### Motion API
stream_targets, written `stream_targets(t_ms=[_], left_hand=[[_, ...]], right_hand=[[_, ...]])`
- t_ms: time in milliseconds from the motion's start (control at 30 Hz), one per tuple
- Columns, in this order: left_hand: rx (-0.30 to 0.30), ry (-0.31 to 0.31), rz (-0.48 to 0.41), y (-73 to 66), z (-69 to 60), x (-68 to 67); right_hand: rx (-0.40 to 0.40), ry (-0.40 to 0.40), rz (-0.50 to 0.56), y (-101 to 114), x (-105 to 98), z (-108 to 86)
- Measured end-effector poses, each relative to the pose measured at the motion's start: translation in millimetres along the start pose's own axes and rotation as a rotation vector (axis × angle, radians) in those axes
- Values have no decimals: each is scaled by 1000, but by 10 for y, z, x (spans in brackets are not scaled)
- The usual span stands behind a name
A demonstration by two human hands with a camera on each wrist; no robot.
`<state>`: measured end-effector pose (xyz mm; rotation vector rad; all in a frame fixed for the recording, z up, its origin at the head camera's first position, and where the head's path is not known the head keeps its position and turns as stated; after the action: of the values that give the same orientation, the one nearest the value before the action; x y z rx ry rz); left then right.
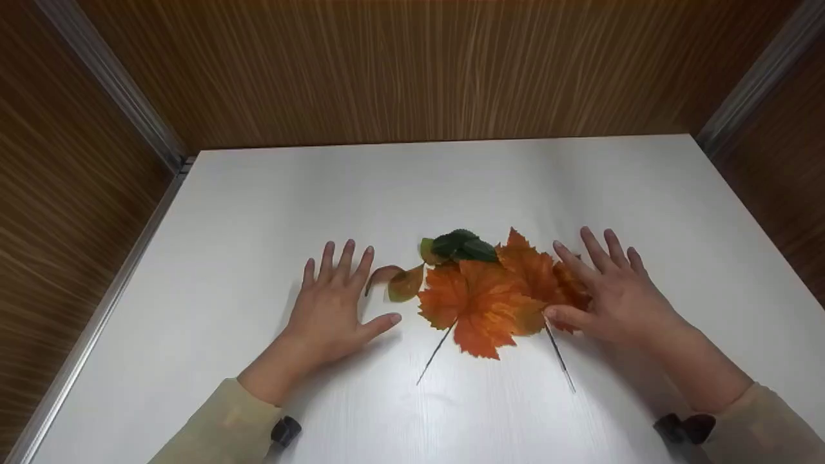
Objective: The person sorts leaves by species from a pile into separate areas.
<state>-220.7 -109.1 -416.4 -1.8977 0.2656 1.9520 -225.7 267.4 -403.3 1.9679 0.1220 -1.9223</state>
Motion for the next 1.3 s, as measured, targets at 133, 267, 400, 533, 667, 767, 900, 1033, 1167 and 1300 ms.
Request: stream_targets(t_ms=[133, 267, 400, 533, 667, 767, 900, 1033, 1167, 1300], left_hand=[[1, -5, -1, -9, 4, -1], [9, -9, 3, -40, 8, -15], [18, 4, 3, -101, 29, -39], [44, 8, 2, -202, 61, -71], [89, 7, 4, -350, 104, -91], [133, -1, 7, -488, 143, -95], [188, -2, 4, -677, 197, -79], [237, 24, 6, -850, 235, -28], [301, 65, -5, -1015, 248, 37], [387, 95, -25, -1169, 225, 97]], right_hand=[[8, 8, -2, -7, 1, -6], [16, 17, -9, -24, 6, -15], [25, 23, -6, -52, -5, -25], [32, 24, 13, -79, -33, -21], [40, 34, 36, -106, -45, -18], [40, 38, 40, -123, -53, -13], [32, 38, 46, -145, -80, -9], [18, 33, 63, -161, -108, -3], [3, 29, 82, -176, -123, 10], [-21, 46, 123, -177, -105, 22]])
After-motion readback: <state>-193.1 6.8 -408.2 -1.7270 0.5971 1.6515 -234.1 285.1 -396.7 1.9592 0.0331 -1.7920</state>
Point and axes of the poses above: each hand's wrist, its own z-axis towards the middle knuckle, its own x-axis out of the palm, y = z × x, the point moved 9 cm from there along z, towards the middle knuckle, and after that the axes turned 2 degrees about x, right-handed, at the moved point
